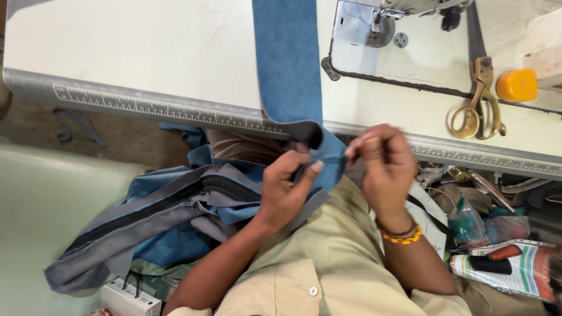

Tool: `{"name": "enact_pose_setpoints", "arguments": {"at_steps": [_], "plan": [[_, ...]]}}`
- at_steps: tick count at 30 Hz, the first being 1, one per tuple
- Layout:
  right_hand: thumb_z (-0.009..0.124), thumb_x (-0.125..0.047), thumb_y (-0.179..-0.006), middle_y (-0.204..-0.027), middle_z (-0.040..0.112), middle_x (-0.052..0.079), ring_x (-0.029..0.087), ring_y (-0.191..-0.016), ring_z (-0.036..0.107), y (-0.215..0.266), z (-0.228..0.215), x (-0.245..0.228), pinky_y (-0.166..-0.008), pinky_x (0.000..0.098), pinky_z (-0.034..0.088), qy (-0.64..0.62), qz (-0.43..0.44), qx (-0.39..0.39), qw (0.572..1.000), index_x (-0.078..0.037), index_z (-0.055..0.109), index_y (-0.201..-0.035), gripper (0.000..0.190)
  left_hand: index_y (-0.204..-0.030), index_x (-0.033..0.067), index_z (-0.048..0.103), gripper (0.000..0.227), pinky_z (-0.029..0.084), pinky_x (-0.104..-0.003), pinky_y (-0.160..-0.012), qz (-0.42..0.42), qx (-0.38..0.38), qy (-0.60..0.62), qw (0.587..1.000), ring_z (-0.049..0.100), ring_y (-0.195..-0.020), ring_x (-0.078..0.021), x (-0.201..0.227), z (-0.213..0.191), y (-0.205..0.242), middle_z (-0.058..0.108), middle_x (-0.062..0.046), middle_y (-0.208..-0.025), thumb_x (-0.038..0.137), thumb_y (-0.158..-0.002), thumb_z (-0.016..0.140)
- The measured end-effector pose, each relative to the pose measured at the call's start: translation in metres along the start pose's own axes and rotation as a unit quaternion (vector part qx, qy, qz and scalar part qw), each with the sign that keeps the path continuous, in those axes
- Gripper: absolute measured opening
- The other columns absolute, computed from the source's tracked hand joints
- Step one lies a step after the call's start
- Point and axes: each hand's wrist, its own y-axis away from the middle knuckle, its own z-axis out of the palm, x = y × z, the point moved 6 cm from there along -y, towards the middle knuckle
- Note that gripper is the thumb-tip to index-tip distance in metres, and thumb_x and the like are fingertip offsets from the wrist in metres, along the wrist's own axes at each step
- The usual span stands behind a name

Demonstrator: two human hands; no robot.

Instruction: The person uses a small blade to trim excess fabric from the edges of a blue and gray bag. They repeatedly adjust the bag and cut small sections along the seams, then place the blade on the table.

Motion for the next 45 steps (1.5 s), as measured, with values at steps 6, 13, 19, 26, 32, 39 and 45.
{"name": "enact_pose_setpoints", "arguments": {"at_steps": [6, 13, 19, 26, 32, 39, 45], "plan": [[0.067, -0.006, -0.112, -0.103, 0.058, 0.016, 0.024, -0.087, 0.056, -0.037, -0.102, -0.04, -0.075, 0.0352, 0.048, 0.501, -0.159, 0.136, 0.84, 0.004, 0.062, -0.109, 0.012, -0.11, -0.0024, 0.066, 0.012, 0.035, -0.02, -0.062, -0.098, 0.026, 0.153, 0.983, 0.042, -0.072, -0.0003, -0.026, -0.003, 0.004, 0.053, 0.008, -0.083, 0.009, -0.107, 0.064], [0.077, -0.007, -0.093, -0.111, 0.061, 0.024, 0.043, -0.099, 0.056, -0.067, -0.134, -0.047, -0.085, 0.0509, 0.046, 0.661, -0.211, 0.067, 0.716, 0.006, 0.067, -0.113, 0.026, -0.11, -0.0018, 0.067, 0.018, 0.037, -0.019, -0.063, -0.075, 0.045, 0.064, 0.994, 0.044, -0.073, -0.0003, -0.033, -0.007, 0.005, 0.055, 0.007, -0.083, 0.014, -0.108, 0.06], [0.074, -0.013, -0.097, -0.115, 0.062, 0.024, 0.045, -0.101, 0.058, -0.051, -0.143, -0.033, -0.09, 0.0532, 0.048, 0.652, -0.123, 0.1, 0.742, 0.001, 0.067, -0.111, 0.021, -0.11, -0.0007, 0.068, 0.016, 0.036, -0.019, -0.066, -0.11, 0.087, 0.075, 0.987, 0.045, -0.077, -0.0011, -0.034, -0.024, 0.006, 0.058, 0.006, -0.087, 0.012, -0.106, 0.06], [0.073, -0.001, -0.087, -0.123, 0.06, 0.023, 0.044, -0.109, 0.06, -0.033, -0.128, -0.053, -0.096, 0.0492, 0.05, 0.613, -0.162, 0.115, 0.765, 0.003, 0.066, -0.121, 0.035, -0.11, -0.0039, 0.063, 0.014, 0.036, -0.02, -0.066, -0.127, 0.065, 0.081, 0.986, 0.048, -0.077, -0.0025, -0.032, -0.022, 0.005, 0.059, 0.003, -0.087, 0.01, -0.108, 0.061], [0.073, 0.001, -0.094, -0.113, 0.064, 0.017, 0.033, -0.101, 0.067, -0.009, -0.078, -0.079, -0.086, 0.0395, 0.056, 0.499, -0.198, 0.065, 0.841, 0.001, 0.066, -0.114, 0.021, -0.118, -0.0071, 0.066, 0.026, 0.051, -0.024, -0.082, -0.059, -0.038, -0.09, 0.993, 0.064, -0.092, -0.0118, -0.018, -0.049, -0.004, 0.069, -0.008, -0.104, 0.014, -0.108, 0.054], [0.061, -0.006, -0.098, -0.079, 0.066, 0.007, 0.029, -0.068, 0.066, 0.065, -0.111, -0.023, -0.063, 0.0389, 0.052, 0.504, -0.28, 0.036, 0.817, -0.01, 0.066, -0.087, 0.012, -0.119, -0.01, 0.061, 0.038, 0.06, -0.039, -0.096, -0.054, 0.062, -0.029, 0.996, 0.071, -0.095, -0.0232, -0.016, -0.133, 0.004, 0.069, -0.019, -0.104, 0.026, -0.121, 0.049], [0.073, -0.008, -0.105, -0.105, 0.063, 0.019, 0.037, -0.094, 0.063, 0.097, -0.272, -0.005, -0.08, 0.0449, 0.051, 0.628, -0.028, 0.259, 0.733, -0.001, 0.067, -0.11, 0.011, -0.124, -0.0108, 0.061, 0.042, 0.058, -0.037, -0.097, -0.039, -0.02, -0.122, 0.992, 0.071, -0.097, -0.0234, -0.017, -0.105, 0.011, 0.07, -0.02, -0.106, 0.029, -0.116, 0.051]]}}
